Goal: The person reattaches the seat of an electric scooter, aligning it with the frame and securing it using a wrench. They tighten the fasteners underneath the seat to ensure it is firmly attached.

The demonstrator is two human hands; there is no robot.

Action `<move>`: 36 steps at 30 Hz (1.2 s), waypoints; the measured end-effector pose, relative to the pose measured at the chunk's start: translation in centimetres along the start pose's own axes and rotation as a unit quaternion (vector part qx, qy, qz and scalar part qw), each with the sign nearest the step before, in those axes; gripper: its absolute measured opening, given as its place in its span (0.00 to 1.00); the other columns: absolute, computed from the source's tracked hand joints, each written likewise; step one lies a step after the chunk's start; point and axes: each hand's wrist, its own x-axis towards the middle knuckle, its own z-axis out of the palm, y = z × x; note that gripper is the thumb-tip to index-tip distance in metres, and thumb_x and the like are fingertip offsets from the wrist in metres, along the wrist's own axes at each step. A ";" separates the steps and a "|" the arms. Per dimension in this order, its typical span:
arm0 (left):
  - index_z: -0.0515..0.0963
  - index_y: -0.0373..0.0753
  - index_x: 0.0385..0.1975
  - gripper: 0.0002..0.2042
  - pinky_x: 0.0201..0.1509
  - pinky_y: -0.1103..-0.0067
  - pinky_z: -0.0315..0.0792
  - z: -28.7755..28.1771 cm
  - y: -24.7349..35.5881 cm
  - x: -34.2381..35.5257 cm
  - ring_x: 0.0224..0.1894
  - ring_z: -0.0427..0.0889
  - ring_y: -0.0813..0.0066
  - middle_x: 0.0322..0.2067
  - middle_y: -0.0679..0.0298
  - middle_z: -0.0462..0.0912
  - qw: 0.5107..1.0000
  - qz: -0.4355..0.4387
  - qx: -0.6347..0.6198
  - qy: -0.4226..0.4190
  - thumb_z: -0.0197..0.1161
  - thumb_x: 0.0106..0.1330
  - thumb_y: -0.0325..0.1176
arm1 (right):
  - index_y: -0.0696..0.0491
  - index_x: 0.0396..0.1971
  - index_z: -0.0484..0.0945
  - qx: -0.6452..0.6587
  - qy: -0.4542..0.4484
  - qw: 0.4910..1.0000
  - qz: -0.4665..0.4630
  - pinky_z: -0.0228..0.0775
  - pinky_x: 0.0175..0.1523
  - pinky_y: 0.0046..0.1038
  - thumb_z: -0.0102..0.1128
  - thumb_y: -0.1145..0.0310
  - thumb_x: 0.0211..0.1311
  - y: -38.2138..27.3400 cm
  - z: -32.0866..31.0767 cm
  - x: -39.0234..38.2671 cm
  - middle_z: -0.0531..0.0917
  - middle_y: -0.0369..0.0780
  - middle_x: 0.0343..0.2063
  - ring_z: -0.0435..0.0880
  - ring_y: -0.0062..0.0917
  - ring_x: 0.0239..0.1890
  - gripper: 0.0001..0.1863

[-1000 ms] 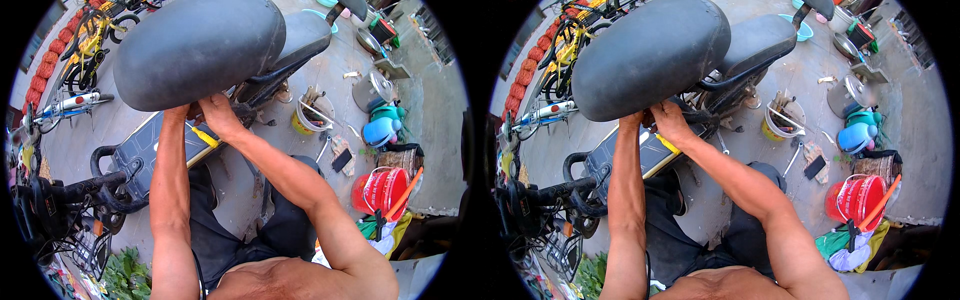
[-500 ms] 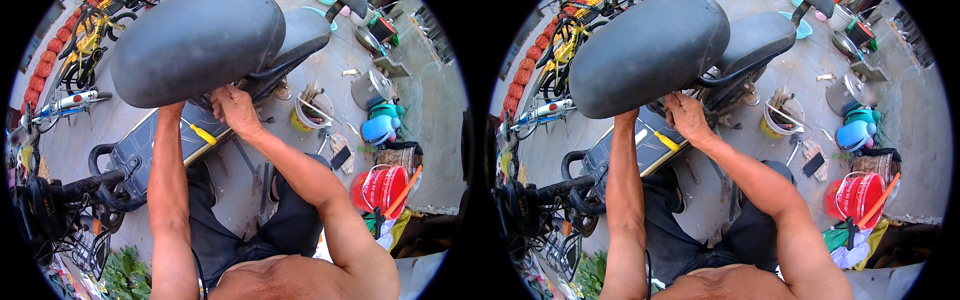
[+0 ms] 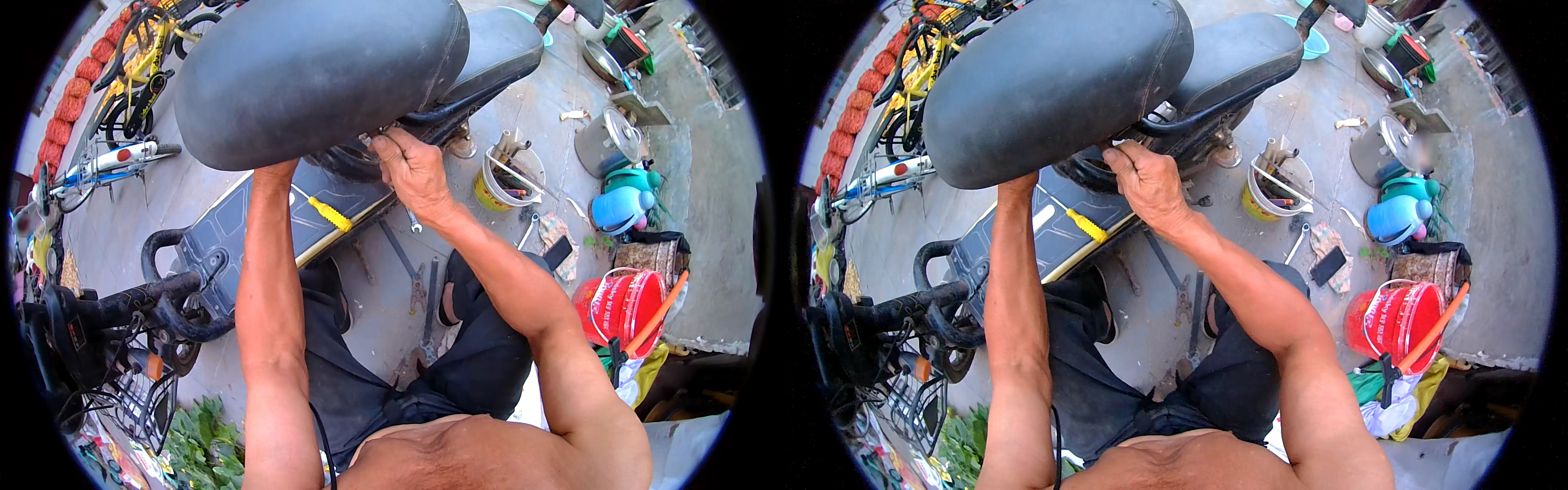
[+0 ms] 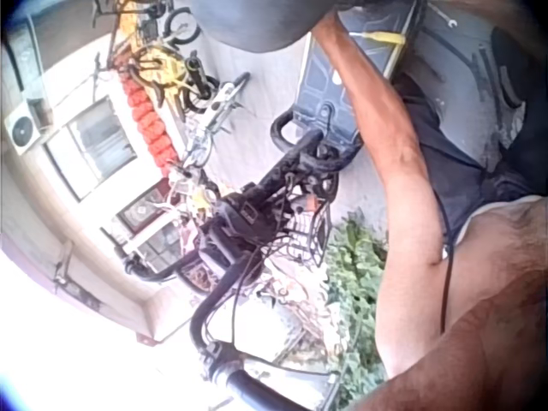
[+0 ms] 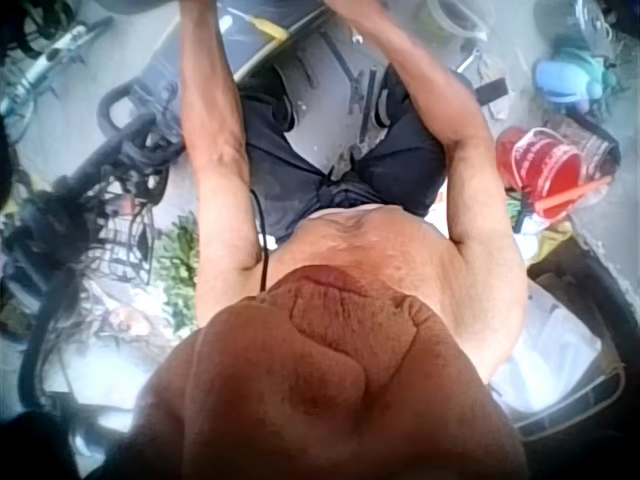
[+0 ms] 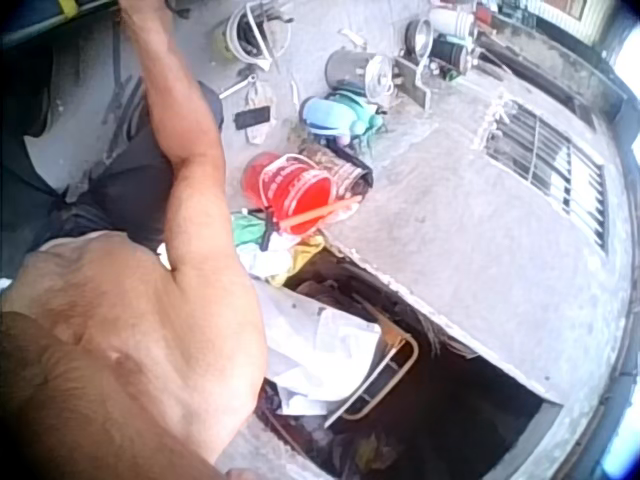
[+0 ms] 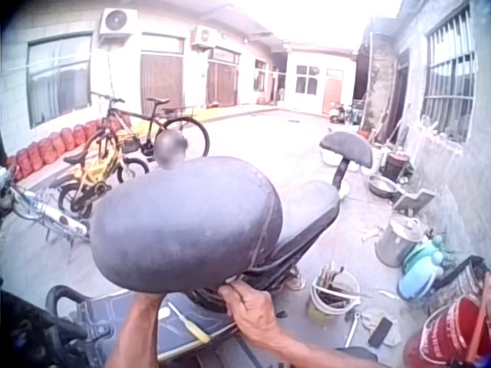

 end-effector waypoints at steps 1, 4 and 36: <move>0.67 0.46 0.64 0.29 0.69 0.65 0.57 0.0 -0.3 0.0 0.65 0.67 0.61 0.62 0.58 0.71 1.000 0.000 0.001 0.001 0.68 0.63 0.37 | 0.59 0.35 0.79 -0.002 0.010 1.000 -0.011 0.64 0.25 0.19 0.55 0.58 0.71 0.0 0.0 0.1 0.76 0.33 0.18 0.72 0.14 0.19 0.17; 0.67 0.46 0.64 0.29 0.69 0.65 0.57 0.4 -0.1 0.1 0.65 0.67 0.61 0.62 0.58 0.71 1.000 0.000 -0.001 -0.001 0.68 0.63 0.37 | 0.59 0.35 0.80 0.001 0.031 0.999 -0.030 0.64 0.25 0.19 0.56 0.59 0.70 0.0 -0.4 0.8 0.76 0.33 0.17 0.72 0.15 0.19 0.16; 0.68 0.45 0.63 0.29 0.68 0.66 0.58 -0.1 0.9 0.5 0.64 0.67 0.61 0.61 0.59 0.72 0.997 -0.021 -0.053 -0.050 0.69 0.61 0.36 | 0.62 0.27 0.82 -0.051 0.060 0.997 -0.024 0.68 0.30 0.22 0.62 0.68 0.61 1.4 -3.5 5.1 0.81 0.36 0.17 0.77 0.16 0.23 0.11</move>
